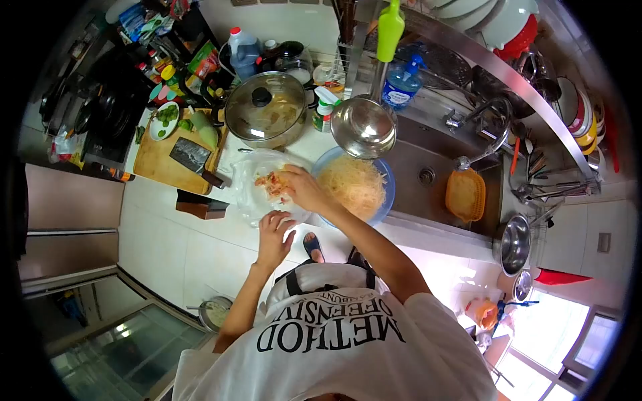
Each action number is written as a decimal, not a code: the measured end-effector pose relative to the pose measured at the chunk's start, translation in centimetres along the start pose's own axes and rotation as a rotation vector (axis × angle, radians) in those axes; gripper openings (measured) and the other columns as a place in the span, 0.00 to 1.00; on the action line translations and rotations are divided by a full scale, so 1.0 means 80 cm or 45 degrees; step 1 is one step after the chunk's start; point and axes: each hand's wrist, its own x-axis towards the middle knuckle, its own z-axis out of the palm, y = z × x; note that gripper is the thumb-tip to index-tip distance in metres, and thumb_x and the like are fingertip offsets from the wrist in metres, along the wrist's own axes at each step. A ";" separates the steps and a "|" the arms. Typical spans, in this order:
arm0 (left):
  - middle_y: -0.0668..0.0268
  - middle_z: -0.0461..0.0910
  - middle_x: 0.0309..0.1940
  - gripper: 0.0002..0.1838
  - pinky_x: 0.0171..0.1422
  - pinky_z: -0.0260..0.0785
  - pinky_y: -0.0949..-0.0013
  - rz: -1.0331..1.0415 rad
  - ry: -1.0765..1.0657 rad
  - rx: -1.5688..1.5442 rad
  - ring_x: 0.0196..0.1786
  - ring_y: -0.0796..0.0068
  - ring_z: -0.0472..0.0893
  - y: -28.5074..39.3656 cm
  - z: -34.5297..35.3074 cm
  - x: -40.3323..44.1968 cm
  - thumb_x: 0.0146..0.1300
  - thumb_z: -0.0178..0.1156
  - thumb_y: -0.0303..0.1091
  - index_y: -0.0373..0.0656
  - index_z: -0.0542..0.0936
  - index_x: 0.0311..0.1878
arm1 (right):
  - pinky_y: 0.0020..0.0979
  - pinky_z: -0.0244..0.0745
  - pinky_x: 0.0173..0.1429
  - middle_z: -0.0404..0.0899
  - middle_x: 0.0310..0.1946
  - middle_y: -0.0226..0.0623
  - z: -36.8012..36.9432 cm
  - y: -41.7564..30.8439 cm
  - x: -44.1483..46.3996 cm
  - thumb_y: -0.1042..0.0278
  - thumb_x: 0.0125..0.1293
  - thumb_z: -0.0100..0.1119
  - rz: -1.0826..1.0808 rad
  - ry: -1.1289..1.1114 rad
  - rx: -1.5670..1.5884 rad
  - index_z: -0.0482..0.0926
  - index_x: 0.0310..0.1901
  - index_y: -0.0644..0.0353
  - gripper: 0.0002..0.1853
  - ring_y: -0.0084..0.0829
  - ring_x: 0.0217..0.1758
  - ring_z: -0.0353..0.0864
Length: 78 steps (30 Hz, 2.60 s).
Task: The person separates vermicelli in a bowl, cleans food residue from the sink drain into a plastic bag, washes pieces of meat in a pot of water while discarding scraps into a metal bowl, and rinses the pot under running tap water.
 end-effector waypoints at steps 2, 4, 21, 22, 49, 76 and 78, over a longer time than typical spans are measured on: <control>0.61 0.71 0.57 0.18 0.69 0.53 0.47 0.022 -0.038 0.128 0.64 0.55 0.66 -0.004 -0.006 -0.004 0.48 0.68 0.32 0.41 0.80 0.45 | 0.40 0.60 0.71 0.68 0.61 0.59 -0.003 0.014 0.001 0.76 0.52 0.62 -0.057 0.046 -0.202 0.80 0.51 0.62 0.21 0.49 0.70 0.62; 0.60 0.68 0.61 0.14 0.74 0.46 0.42 0.014 -0.087 0.189 0.69 0.55 0.62 -0.015 0.002 -0.002 0.49 0.67 0.33 0.41 0.81 0.41 | 0.41 0.61 0.71 0.67 0.63 0.54 -0.002 0.019 0.006 0.74 0.54 0.63 0.048 -0.061 -0.482 0.79 0.54 0.59 0.22 0.49 0.69 0.63; 0.52 0.61 0.68 0.15 0.70 0.39 0.30 -0.138 -0.006 0.422 0.73 0.46 0.51 -0.162 -0.042 0.116 0.47 0.72 0.43 0.51 0.85 0.39 | 0.50 0.74 0.46 0.81 0.37 0.53 0.012 -0.091 -0.042 0.57 0.68 0.50 0.366 -0.469 -0.477 0.78 0.51 0.59 0.18 0.53 0.41 0.81; 0.52 0.65 0.63 0.14 0.69 0.45 0.34 -0.157 -0.053 0.383 0.70 0.48 0.57 -0.161 -0.044 0.124 0.47 0.71 0.40 0.49 0.85 0.38 | 0.50 0.74 0.44 0.82 0.35 0.52 0.033 -0.082 -0.056 0.53 0.69 0.49 0.376 -0.443 -0.449 0.78 0.52 0.59 0.20 0.54 0.38 0.81; 0.74 0.68 0.35 0.07 0.22 0.58 0.81 -0.840 0.930 -0.700 0.26 0.88 0.64 -0.199 -0.322 -0.092 0.64 0.56 0.21 0.36 0.83 0.42 | 0.32 0.73 0.39 0.73 0.37 0.42 0.106 -0.185 0.031 0.82 0.55 0.57 -0.126 -0.231 0.447 0.77 0.55 0.60 0.23 0.39 0.35 0.75; 0.64 0.66 0.36 0.19 0.28 0.64 0.75 -0.390 0.139 -0.534 0.35 0.75 0.70 -0.523 -0.383 -0.013 0.50 0.57 0.11 0.37 0.83 0.45 | 0.31 0.73 0.35 0.73 0.33 0.43 0.334 -0.220 0.155 0.89 0.51 0.55 0.386 0.486 -0.065 0.79 0.48 0.66 0.21 0.37 0.30 0.75; 0.67 0.63 0.34 0.20 0.30 0.63 0.76 -0.359 0.194 -0.517 0.34 0.75 0.67 -0.500 -0.413 0.001 0.51 0.53 0.08 0.38 0.84 0.43 | 0.28 0.72 0.32 0.72 0.34 0.40 0.319 -0.236 0.162 0.91 0.53 0.54 0.351 0.544 -0.061 0.81 0.47 0.64 0.19 0.32 0.30 0.75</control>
